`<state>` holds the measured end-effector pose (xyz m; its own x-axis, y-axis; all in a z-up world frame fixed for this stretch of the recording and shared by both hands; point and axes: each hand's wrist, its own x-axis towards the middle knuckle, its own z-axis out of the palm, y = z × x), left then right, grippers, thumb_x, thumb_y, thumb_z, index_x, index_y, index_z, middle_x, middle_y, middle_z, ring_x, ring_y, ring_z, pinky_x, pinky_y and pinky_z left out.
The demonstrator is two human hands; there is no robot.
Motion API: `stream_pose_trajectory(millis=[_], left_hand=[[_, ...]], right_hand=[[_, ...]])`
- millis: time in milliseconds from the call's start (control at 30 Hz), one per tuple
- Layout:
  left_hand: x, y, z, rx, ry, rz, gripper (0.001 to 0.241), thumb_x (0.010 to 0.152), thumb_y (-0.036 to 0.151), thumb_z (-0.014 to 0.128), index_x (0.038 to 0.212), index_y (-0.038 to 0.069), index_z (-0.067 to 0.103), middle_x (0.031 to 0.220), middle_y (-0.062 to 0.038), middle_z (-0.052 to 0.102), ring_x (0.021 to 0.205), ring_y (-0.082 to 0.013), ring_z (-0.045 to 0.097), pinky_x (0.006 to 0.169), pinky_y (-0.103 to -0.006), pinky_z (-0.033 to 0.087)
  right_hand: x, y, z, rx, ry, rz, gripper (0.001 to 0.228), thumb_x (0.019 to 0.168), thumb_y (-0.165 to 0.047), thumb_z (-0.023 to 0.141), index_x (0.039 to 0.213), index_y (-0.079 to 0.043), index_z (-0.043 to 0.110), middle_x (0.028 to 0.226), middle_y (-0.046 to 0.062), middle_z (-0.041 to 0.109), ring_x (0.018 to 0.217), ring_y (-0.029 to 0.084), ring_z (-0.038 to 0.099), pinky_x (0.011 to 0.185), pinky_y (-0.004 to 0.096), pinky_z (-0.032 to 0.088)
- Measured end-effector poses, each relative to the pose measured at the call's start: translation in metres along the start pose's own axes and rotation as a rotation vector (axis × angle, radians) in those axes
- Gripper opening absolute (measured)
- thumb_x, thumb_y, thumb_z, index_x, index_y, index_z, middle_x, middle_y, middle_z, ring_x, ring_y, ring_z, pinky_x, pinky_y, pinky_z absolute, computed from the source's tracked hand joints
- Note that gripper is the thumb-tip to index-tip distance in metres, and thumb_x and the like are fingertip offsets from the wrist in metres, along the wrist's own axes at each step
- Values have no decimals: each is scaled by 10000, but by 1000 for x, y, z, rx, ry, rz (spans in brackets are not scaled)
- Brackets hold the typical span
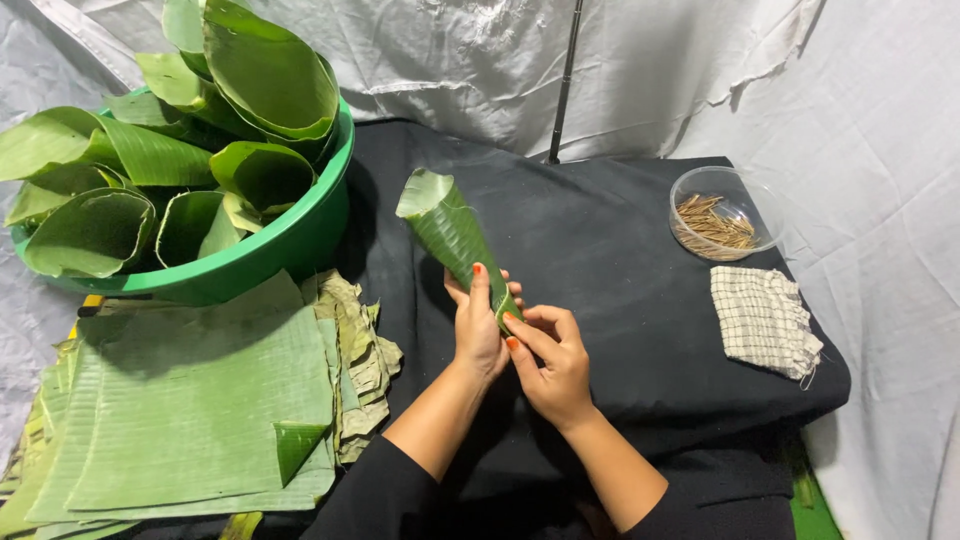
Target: Folding banana leaves into cones and securing them with toothpicks
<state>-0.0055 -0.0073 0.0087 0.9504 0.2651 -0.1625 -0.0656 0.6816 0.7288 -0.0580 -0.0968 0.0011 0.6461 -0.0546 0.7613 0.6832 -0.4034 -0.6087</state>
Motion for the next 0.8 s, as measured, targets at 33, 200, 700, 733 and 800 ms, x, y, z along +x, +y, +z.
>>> stream_pose_trajectory(millis=[33,200,700,733,800], left_hand=[[0,2,1,-1,1,-2,574,1035,396,567,1469,285,210,1051,-131,595,799,-196,701,639,-283,620],[6,-2,-7,84,-102,8,560,1049,441,528,1462,270,191,1127,-126,597,1011,-219,672,805,-341,596],[40,-21,-31,-96,-94,-27,202,817,43,844,978,37,723,807,-119,747,698,-199,731,622,-357,620],[36,-18,-27,-96,-96,-28,202,817,43,844,978,37,723,807,-119,747,698,-199,731,622,-357,620],[28,-10,-19,-73,-61,-53,209,824,50,846,991,46,721,859,-138,771,773,-214,756,692,-362,627]], right_hand=[[-1,2,-1,-2,-1,1,204,915,-133,734,1098,-101,818,1041,123,679,848,272,735,736,339,605],[-2,8,-5,56,-44,35,276,878,-81,764,1150,-112,797,1131,180,702,873,325,775,697,374,638],[0,21,-17,30,-12,51,251,883,-68,767,1123,-123,813,1083,152,764,942,307,765,787,387,604],[2,18,-15,28,-11,51,251,883,-68,767,1123,-123,813,1083,152,764,942,307,765,787,387,604],[6,12,-12,38,32,61,248,886,-40,765,1127,-80,806,1114,187,749,937,310,760,768,374,623]])
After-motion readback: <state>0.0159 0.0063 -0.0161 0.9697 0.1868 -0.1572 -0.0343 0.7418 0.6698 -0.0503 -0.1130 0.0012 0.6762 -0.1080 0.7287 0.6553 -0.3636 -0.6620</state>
